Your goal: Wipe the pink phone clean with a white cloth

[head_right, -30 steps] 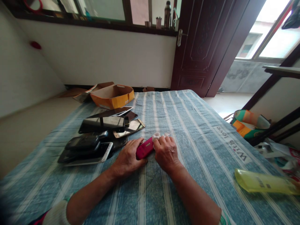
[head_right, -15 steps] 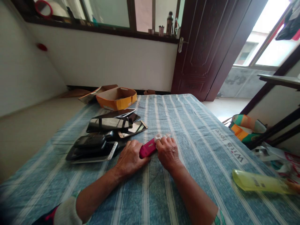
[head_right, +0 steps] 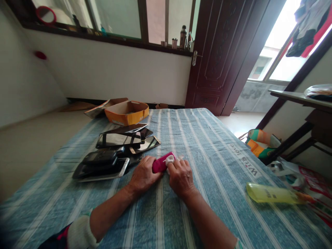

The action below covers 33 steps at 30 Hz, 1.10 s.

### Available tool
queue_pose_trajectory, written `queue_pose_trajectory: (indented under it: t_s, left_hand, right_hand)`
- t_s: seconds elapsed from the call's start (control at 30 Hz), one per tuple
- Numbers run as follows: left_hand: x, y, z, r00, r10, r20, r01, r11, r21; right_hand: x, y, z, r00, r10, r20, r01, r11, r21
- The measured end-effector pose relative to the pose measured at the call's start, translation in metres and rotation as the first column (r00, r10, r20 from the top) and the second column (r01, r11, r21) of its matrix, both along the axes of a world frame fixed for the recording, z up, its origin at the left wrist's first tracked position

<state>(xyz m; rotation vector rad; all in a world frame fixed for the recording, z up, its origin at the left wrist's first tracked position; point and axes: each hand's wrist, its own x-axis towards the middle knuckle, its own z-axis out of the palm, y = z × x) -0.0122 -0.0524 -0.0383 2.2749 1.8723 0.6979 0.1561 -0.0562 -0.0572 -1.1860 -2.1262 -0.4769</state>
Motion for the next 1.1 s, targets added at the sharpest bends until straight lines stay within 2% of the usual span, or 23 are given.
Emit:
queue_pose_trajectory:
  t_s: [0.1,0.2,0.37,0.47,0.63,0.77,0.9,1.1]
  left_hand:
    - [0.0,-0.004,0.0,0.998,-0.03,0.058,0.031,0.999,-0.01]
    - [0.001,-0.008,-0.002,0.995,-0.081,0.06,0.079,0.996,0.033]
    - [0.003,-0.015,-0.009,0.983,-0.17,0.061,0.152,0.96,0.233]
    - [0.002,-0.018,-0.011,0.976,-0.209,0.058,0.178,0.925,0.336]
    - [0.0,-0.021,-0.011,0.971,-0.233,0.047,0.202,0.915,0.35]
    - [-0.001,-0.02,-0.013,0.972,-0.237,0.003,0.22,0.906,0.36]
    - [-0.001,-0.02,-0.014,0.967,-0.255,-0.019,0.243,0.893,0.378]
    - [-0.001,-0.021,-0.013,0.96,-0.28,-0.009,0.266,0.902,0.339]
  right_hand:
    - [0.01,0.003,0.007,0.997,-0.021,-0.074,0.025,0.999,0.047]
    - [0.011,0.0,0.017,0.993,0.007,-0.121,0.005,0.995,0.104]
    - [-0.007,-0.01,0.029,0.989,0.123,-0.08,-0.113,0.987,0.115]
    - [-0.014,-0.01,0.029,0.99,0.138,-0.03,-0.134,0.986,0.098]
    - [-0.005,0.0,0.026,0.998,0.056,0.026,-0.057,0.998,0.022]
    - [0.01,0.011,0.024,0.999,-0.037,0.003,0.037,0.998,-0.048]
    - [0.021,0.019,0.018,0.99,-0.114,-0.081,0.1,0.981,-0.166]
    - [0.024,0.028,0.0,0.955,-0.124,-0.271,0.046,0.96,-0.278]
